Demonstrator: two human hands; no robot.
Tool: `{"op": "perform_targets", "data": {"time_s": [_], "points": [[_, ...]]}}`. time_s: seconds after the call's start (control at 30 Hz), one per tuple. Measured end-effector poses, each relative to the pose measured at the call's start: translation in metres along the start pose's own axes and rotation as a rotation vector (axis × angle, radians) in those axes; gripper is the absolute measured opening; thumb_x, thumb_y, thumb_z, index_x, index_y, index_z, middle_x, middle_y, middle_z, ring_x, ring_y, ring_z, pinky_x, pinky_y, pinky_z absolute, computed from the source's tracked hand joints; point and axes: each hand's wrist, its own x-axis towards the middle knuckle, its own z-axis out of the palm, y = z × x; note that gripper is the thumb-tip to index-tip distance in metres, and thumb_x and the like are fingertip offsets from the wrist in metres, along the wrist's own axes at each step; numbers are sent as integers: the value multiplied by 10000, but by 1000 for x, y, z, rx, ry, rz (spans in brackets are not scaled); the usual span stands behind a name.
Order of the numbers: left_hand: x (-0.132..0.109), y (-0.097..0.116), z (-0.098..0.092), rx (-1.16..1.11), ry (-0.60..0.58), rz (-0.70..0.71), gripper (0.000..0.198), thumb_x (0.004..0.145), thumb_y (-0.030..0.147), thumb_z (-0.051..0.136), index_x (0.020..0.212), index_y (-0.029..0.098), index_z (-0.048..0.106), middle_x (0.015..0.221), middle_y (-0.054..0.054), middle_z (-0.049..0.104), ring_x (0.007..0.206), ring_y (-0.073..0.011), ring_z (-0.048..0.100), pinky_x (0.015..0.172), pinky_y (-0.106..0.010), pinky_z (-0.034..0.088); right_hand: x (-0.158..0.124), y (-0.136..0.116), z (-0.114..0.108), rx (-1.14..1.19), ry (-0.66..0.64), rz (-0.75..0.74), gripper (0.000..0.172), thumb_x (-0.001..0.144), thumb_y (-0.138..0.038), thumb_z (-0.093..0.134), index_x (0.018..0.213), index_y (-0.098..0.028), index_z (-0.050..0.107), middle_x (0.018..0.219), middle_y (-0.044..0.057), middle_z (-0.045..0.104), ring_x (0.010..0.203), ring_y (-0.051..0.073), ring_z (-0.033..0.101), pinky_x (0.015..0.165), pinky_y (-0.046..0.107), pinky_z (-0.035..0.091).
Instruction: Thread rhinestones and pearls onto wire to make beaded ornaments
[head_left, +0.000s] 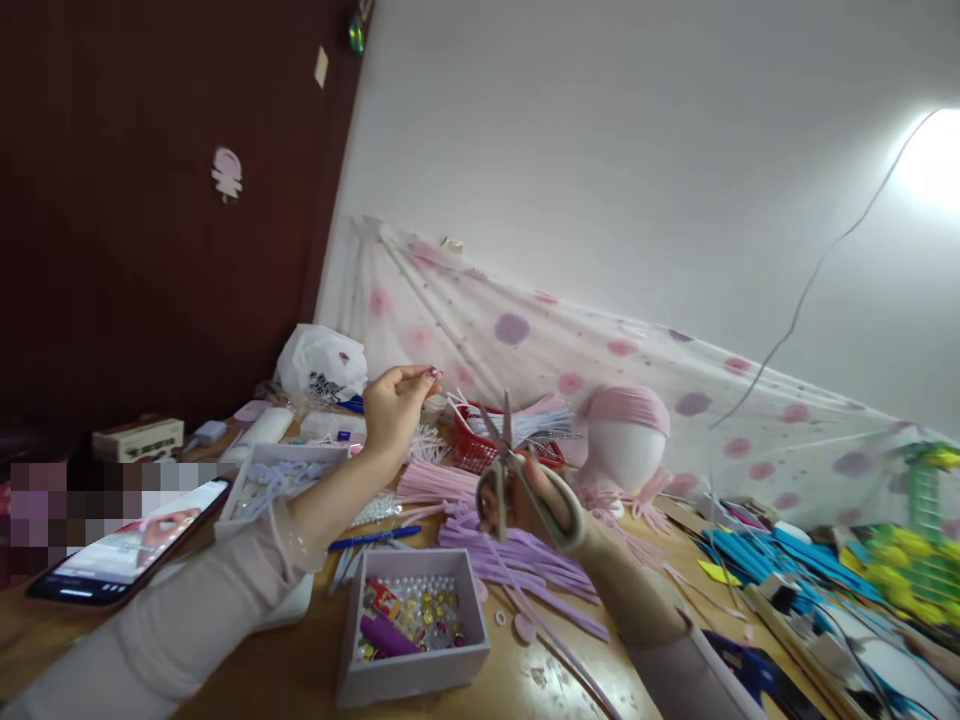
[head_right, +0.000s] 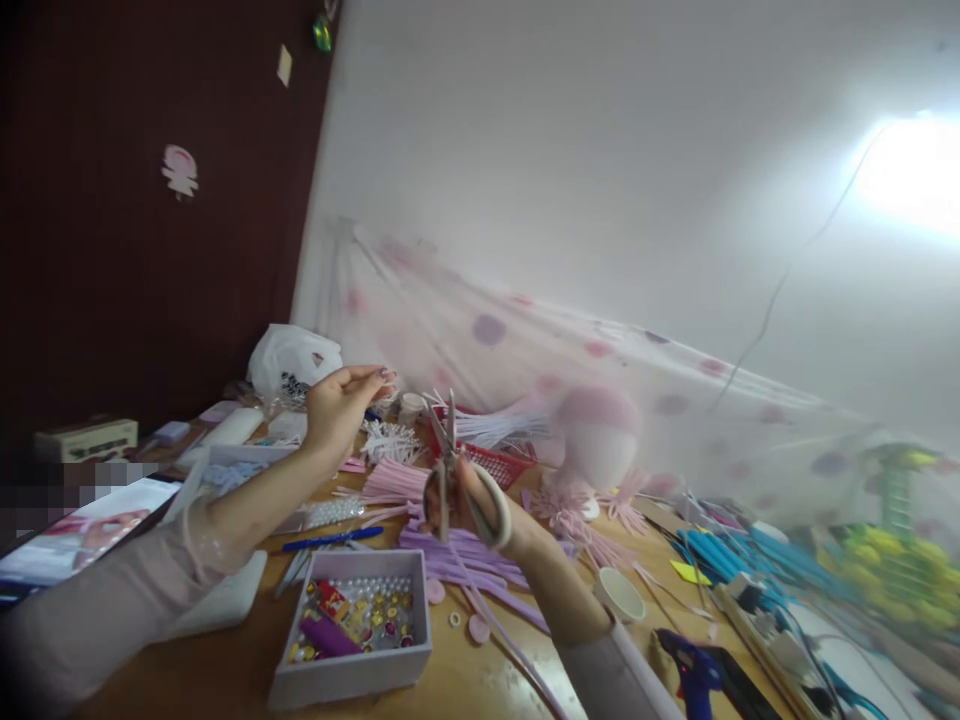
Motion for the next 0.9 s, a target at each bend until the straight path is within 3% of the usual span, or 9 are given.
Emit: {"op": "perform_targets", "data": {"time_s": [0.1, 0.23, 0.3, 0.4, 0.53, 0.7, 0.8, 0.9], "points": [[-5, 5, -4, 24, -30, 13, 155, 709, 221, 756, 823, 125, 718, 733, -47, 770, 645, -149, 724, 667, -254, 563, 37, -16, 1, -2, -37, 54, 641, 696, -818, 622, 734, -179, 583, 679, 1, 558, 604, 136, 565, 692, 344, 560], [-9, 6, -11, 53, -77, -1, 168, 686, 222, 784, 810, 122, 728, 733, -56, 775, 644, -159, 724, 667, -261, 564, 61, -22, 1, -31, 1, 59, 623, 742, -810, 579, 737, -187, 571, 693, 4, 576, 622, 132, 587, 696, 320, 559], [-9, 3, -14, 60, -87, -17, 181, 670, 224, 802, 804, 121, 736, 726, -59, 774, 656, -166, 728, 674, -263, 563, 69, -19, 2, -71, 44, 66, 617, 752, -814, 559, 697, -199, 548, 625, -4, 562, 560, 132, 569, 587, 293, 538], [-5, -4, -19, 53, -67, -38, 190, 670, 235, 806, 813, 125, 744, 742, -59, 777, 664, -167, 728, 688, -268, 564, 78, -12, 1, -167, 151, 70, 608, 768, -799, 555, 627, -210, 503, 485, -30, 487, 405, 105, 461, 387, 238, 395], [4, -11, -27, 4, 16, -72, 174, 669, 217, 797, 801, 125, 730, 721, -49, 770, 656, -157, 719, 717, -279, 571, 79, -9, -9, -307, 294, 16, 604, 754, -809, 547, 667, -216, 478, 475, -51, 463, 370, 84, 403, 348, 221, 310], [8, -9, -41, -48, 106, -161, 114, 676, 157, 764, 757, 122, 692, 690, -40, 757, 611, -128, 700, 698, -268, 570, 36, -22, -43, -549, 380, 56, 530, 744, -706, 637, 679, -197, 504, 475, -49, 480, 398, 85, 417, 372, 215, 336], [6, -6, -47, -38, 136, -215, 84, 697, 134, 737, 758, 128, 680, 683, -22, 748, 580, -98, 677, 658, -227, 546, -14, -23, -66, -705, 406, 173, 471, 741, -650, 649, 737, -188, 554, 504, -45, 513, 414, 99, 466, 398, 224, 400], [3, -6, -46, -14, 135, -258, 79, 713, 141, 732, 767, 136, 674, 713, -17, 751, 582, -82, 669, 647, -204, 529, -71, -9, -81, -889, 426, 309, 418, 685, -582, 705, 713, -180, 592, 565, -16, 567, 474, 121, 533, 424, 229, 436]]}}
